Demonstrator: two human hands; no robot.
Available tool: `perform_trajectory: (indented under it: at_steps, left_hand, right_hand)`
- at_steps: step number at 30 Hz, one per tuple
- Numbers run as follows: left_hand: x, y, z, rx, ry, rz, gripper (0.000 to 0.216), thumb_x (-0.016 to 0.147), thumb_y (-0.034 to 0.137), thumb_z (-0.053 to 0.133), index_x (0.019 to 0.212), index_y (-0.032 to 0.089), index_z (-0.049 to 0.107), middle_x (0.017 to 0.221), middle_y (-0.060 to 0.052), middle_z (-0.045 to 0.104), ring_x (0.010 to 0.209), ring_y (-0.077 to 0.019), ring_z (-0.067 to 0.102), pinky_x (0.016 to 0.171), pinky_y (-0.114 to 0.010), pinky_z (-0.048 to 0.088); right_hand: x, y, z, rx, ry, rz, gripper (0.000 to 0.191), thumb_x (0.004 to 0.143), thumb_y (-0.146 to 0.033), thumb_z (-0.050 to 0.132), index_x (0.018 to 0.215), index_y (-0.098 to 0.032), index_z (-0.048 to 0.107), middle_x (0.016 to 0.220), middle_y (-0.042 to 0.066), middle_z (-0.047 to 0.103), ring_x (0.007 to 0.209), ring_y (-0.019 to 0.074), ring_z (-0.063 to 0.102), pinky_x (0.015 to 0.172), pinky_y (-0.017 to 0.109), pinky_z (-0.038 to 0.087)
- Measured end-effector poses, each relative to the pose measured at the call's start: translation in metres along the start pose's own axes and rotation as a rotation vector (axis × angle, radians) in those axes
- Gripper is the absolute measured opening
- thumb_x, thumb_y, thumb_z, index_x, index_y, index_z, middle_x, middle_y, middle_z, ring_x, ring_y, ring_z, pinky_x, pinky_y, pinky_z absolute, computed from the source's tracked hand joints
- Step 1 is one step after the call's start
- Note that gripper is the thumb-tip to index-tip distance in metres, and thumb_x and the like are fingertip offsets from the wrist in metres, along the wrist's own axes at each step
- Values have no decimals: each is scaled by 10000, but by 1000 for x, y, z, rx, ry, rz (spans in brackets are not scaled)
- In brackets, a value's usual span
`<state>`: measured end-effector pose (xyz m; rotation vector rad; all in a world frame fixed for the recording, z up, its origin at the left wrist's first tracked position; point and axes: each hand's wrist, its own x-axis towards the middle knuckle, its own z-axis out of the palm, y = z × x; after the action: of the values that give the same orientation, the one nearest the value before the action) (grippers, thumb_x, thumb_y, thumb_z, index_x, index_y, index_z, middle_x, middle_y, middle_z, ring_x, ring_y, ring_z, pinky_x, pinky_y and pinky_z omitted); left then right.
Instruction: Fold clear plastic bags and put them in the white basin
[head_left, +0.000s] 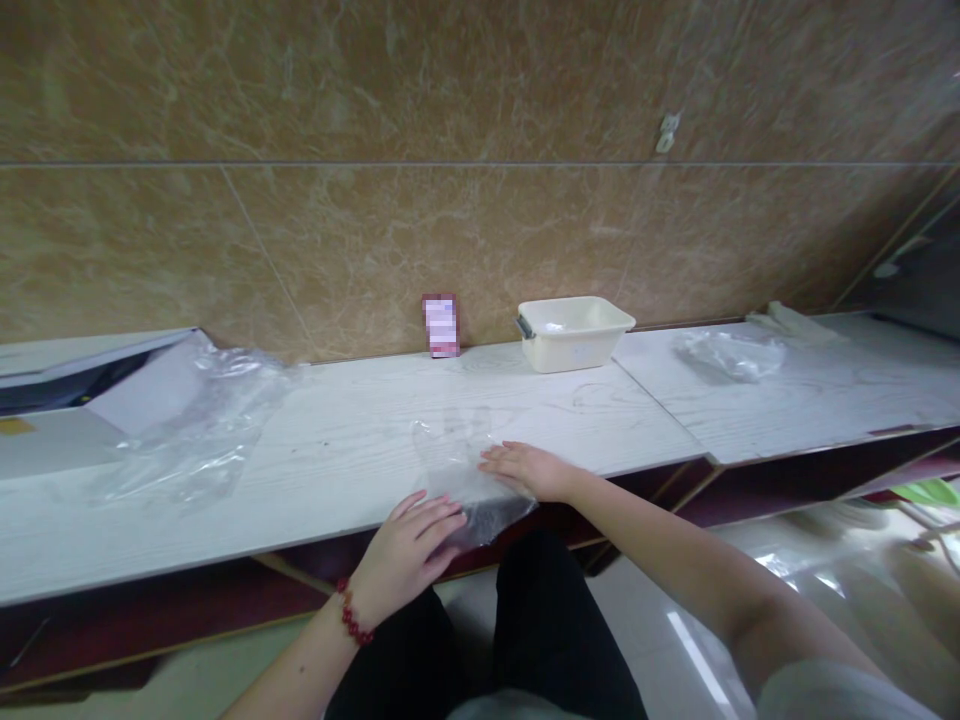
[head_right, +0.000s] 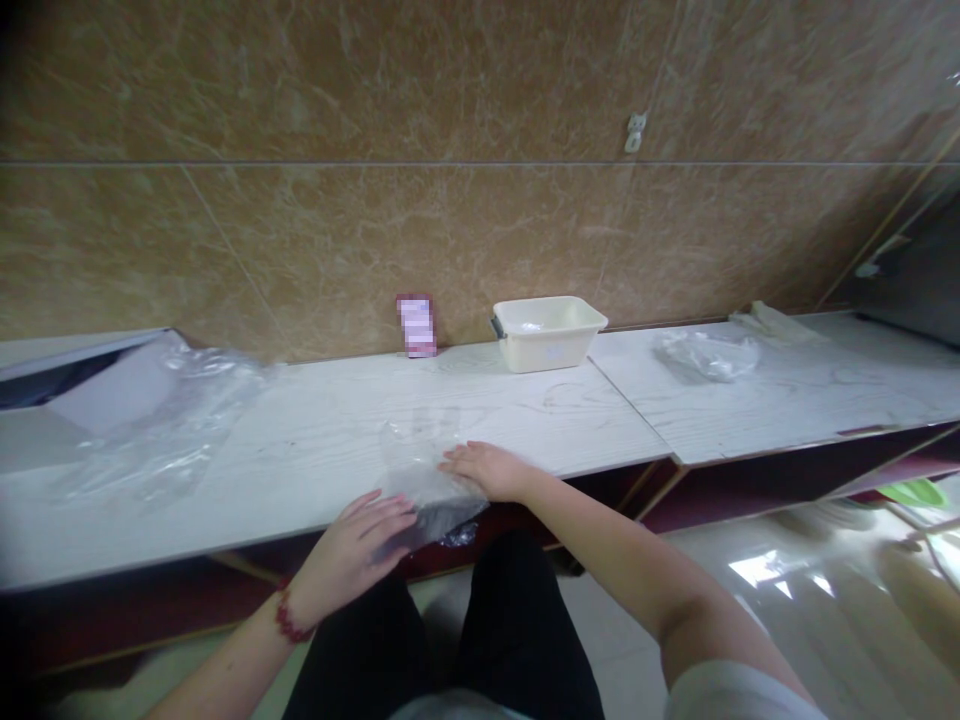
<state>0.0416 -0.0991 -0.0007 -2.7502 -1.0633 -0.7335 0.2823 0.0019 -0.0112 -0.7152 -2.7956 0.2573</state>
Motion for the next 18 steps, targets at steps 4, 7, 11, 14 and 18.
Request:
perform_trajectory:
  at_steps: [4,7,11,14,18]
  left_hand:
    - [-17,-19,11,-11,72,31,300,760,183,488,1061,192,484,1082,-59,559,1050,-169,474,909,-390,381]
    - [-19,-25,16,-52,147,-5,201,760,142,479,955,176,516,1079,-74,545,1062,-171,463,895,-362,412]
    - [-16,-24,15,-96,172,3,111,748,122,483,841,164,528,1077,-97,529,1072,-183,451,871,-329,440]
    - [-13,-23,12,-114,95,23,94,749,120,471,814,162,524,1106,-102,514,1069,-174,452,867,-303,441]
    - [-11,-23,13,-92,51,67,106,740,135,481,826,170,533,1127,-94,509,1094,-183,432,900,-341,407]
  right_hand:
    - [-4,-6,-5,50,-24,-18,375,860,-290,302,1203,-192,418,1232,53,441,1153,136,363,983,316,240]
    - [-3,-10,-11,89,-25,-19,382,850,-282,320,1212,-199,406,1241,48,432,1133,134,387,964,299,275]
    - [-2,-12,-15,91,-33,0,384,839,-286,339,1203,-192,418,1215,62,459,1094,146,429,923,297,323]
    - [-3,-13,-16,63,-50,-36,406,807,-300,408,1191,-172,434,1206,83,466,1106,169,416,933,316,308]
    - [-6,-15,-16,62,-53,-82,405,789,-314,432,1165,-168,461,1188,80,483,1127,164,391,952,316,287]
